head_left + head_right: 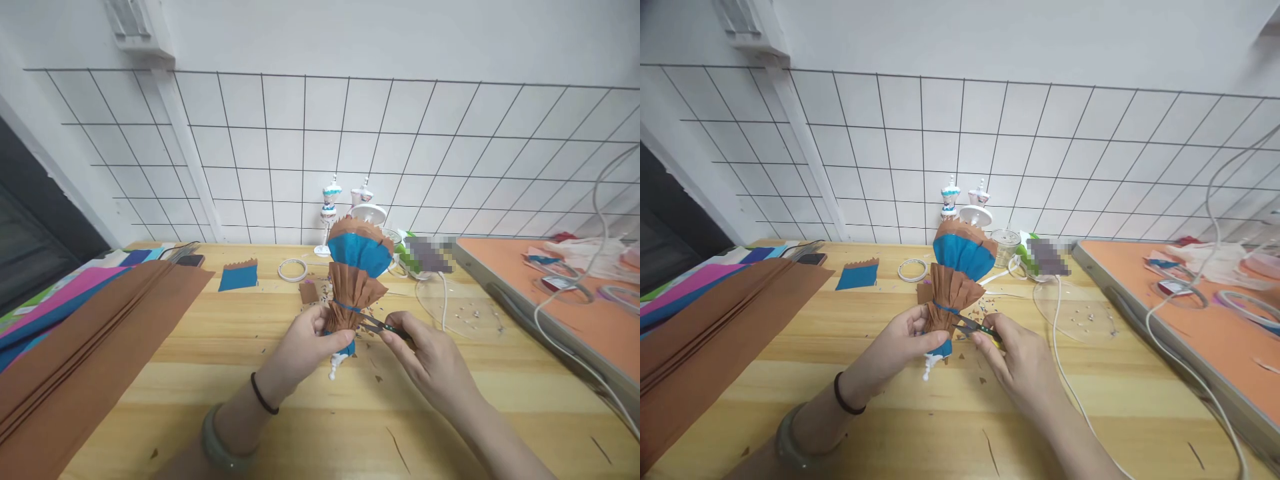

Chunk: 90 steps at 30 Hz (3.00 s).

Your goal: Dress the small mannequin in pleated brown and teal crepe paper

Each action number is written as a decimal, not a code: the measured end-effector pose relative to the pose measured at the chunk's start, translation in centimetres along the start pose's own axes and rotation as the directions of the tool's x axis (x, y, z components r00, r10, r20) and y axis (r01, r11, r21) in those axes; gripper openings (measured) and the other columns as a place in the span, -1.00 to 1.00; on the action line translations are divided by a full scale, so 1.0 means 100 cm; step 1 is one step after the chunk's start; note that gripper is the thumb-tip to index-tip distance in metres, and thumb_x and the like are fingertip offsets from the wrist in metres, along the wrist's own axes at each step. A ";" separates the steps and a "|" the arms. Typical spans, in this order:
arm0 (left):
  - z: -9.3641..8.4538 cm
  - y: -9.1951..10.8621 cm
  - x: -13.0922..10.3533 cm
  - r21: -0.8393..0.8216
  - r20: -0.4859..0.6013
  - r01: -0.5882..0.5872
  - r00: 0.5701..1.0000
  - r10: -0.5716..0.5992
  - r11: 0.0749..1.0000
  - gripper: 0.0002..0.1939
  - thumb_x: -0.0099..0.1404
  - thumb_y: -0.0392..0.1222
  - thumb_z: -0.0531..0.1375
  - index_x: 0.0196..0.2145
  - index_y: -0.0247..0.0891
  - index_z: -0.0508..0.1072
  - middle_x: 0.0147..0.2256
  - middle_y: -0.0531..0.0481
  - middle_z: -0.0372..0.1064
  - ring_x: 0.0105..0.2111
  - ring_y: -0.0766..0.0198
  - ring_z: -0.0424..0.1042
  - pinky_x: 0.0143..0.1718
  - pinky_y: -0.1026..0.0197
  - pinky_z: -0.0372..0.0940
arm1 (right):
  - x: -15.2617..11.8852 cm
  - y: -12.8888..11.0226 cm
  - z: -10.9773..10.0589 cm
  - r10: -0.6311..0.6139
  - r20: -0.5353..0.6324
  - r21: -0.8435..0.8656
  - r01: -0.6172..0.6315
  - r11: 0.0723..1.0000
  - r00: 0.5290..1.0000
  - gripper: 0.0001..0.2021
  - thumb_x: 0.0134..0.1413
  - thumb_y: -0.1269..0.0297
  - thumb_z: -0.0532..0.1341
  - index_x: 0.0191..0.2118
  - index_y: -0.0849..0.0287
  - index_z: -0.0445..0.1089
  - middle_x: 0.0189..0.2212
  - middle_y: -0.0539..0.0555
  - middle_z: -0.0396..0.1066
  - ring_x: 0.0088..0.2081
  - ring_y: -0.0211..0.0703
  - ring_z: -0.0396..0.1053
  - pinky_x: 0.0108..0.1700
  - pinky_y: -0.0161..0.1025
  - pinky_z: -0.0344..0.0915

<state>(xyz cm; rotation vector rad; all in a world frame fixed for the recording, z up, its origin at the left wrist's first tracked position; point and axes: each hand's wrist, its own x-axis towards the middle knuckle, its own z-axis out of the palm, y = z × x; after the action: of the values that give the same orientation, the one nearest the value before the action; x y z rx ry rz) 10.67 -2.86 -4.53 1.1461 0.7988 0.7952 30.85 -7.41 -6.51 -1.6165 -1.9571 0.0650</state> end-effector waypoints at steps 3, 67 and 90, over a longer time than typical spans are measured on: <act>-0.001 0.000 0.000 0.010 0.013 -0.006 1.000 0.006 1.000 -0.57 0.04 -0.16 0.35 -0.14 -0.36 0.41 -0.12 -0.20 0.46 -0.11 0.09 0.42 -0.10 0.13 0.28 | 0.000 0.002 0.000 0.003 0.007 -0.025 -0.003 1.000 1.000 -0.71 0.22 0.03 0.00 -0.31 0.11 0.29 -0.54 0.02 0.44 -0.60 -0.22 0.34 -0.53 -0.33 0.20; 0.001 -0.008 0.001 0.033 0.080 -0.048 0.996 0.046 0.998 -0.59 0.03 -0.12 0.35 -0.17 -0.31 0.41 -0.09 -0.19 0.44 -0.06 0.05 0.39 -0.06 0.10 0.26 | -0.002 -0.008 0.003 0.022 0.085 0.156 -0.035 0.987 0.996 -0.61 0.26 0.00 -0.06 -0.38 0.16 0.32 -0.57 0.00 0.37 -0.55 -0.24 0.30 -0.49 -0.33 0.16; 0.000 -0.014 0.002 0.103 0.104 -0.028 0.994 0.018 0.994 -0.62 0.10 -0.21 0.30 -0.12 -0.35 0.36 -0.06 -0.25 0.42 -0.04 0.05 0.37 -0.01 0.08 0.22 | -0.002 -0.006 0.004 -0.082 -0.037 0.013 0.083 0.996 0.996 -0.60 0.26 0.02 -0.04 -0.42 0.17 0.33 -0.62 0.00 0.37 -0.60 -0.24 0.34 -0.54 -0.36 0.18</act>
<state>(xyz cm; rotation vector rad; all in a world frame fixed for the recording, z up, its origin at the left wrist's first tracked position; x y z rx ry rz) 10.97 -2.98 -5.95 1.2815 0.7498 0.7143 30.15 -7.56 -6.69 -1.5153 -1.9888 0.0174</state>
